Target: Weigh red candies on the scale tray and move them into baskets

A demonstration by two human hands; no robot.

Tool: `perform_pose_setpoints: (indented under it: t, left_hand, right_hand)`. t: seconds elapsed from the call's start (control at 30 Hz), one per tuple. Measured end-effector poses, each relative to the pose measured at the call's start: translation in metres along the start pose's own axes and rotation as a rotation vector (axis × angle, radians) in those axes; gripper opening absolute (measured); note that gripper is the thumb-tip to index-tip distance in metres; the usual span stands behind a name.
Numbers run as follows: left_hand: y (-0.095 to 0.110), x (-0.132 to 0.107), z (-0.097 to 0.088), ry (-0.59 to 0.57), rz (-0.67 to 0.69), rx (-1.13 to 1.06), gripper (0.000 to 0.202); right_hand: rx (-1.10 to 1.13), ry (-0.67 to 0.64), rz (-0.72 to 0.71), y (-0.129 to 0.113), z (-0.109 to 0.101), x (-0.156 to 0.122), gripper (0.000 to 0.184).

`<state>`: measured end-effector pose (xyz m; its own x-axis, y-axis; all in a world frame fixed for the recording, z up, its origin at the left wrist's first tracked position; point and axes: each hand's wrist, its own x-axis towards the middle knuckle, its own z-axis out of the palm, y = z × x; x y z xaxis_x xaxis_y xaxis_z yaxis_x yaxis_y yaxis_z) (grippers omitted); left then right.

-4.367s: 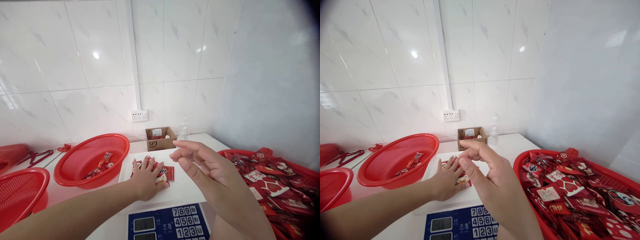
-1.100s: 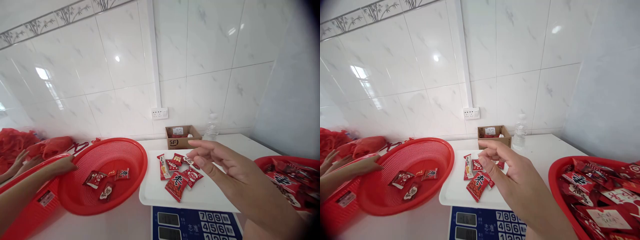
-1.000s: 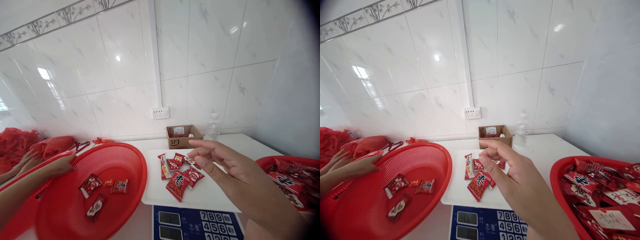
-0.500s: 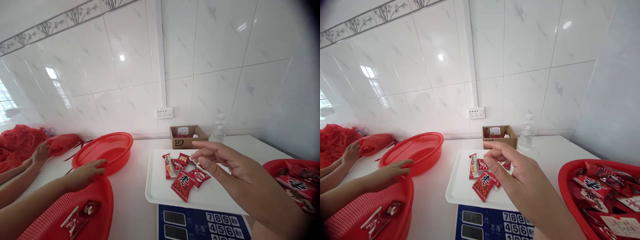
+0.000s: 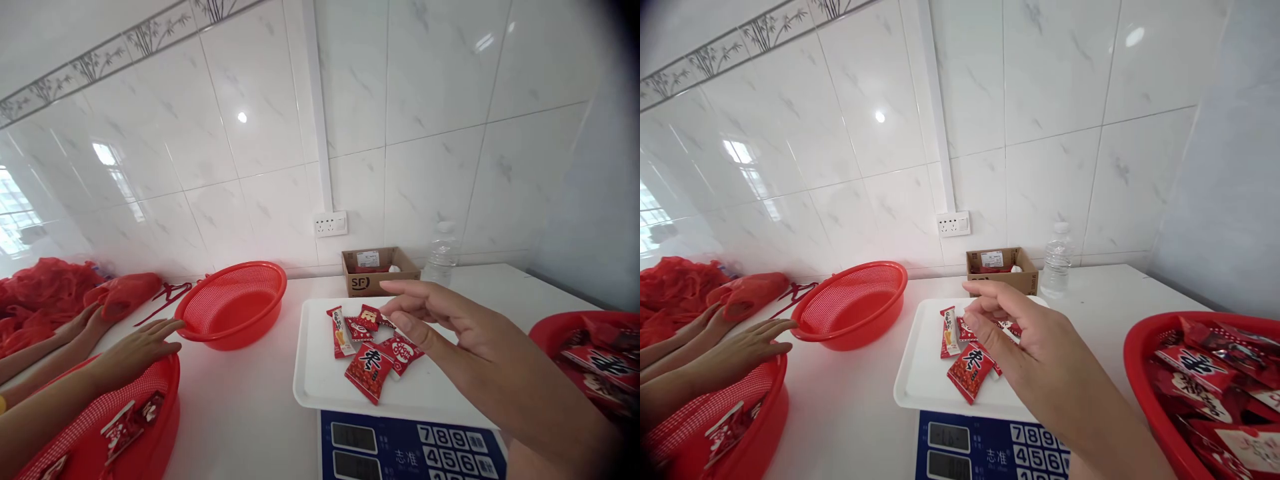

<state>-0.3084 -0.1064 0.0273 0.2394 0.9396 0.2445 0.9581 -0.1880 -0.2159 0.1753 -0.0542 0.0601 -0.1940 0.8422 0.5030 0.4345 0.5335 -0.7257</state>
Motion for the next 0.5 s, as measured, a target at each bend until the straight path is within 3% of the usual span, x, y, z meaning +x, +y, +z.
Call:
perform_pose_setpoints:
  t: [0.3, 0.4, 0.5]
  left_hand:
    - [-0.017, 0.008, 0.004, -0.078, -0.046, 0.014, 0.046]
    - [-0.007, 0.019, 0.003, -0.082, -0.132, 0.025, 0.045]
    - [0.015, 0.033, 0.009, -0.063, -0.246, -0.090, 0.040]
  right_hand:
    - [0.003, -0.021, 0.006, -0.002, 0.000, -0.002, 0.035]
    - [-0.009, -0.025, 0.017, -0.002, 0.001, -0.002, 0.034]
    - [-0.011, -0.032, 0.033, -0.003, 0.002, -0.001, 0.034]
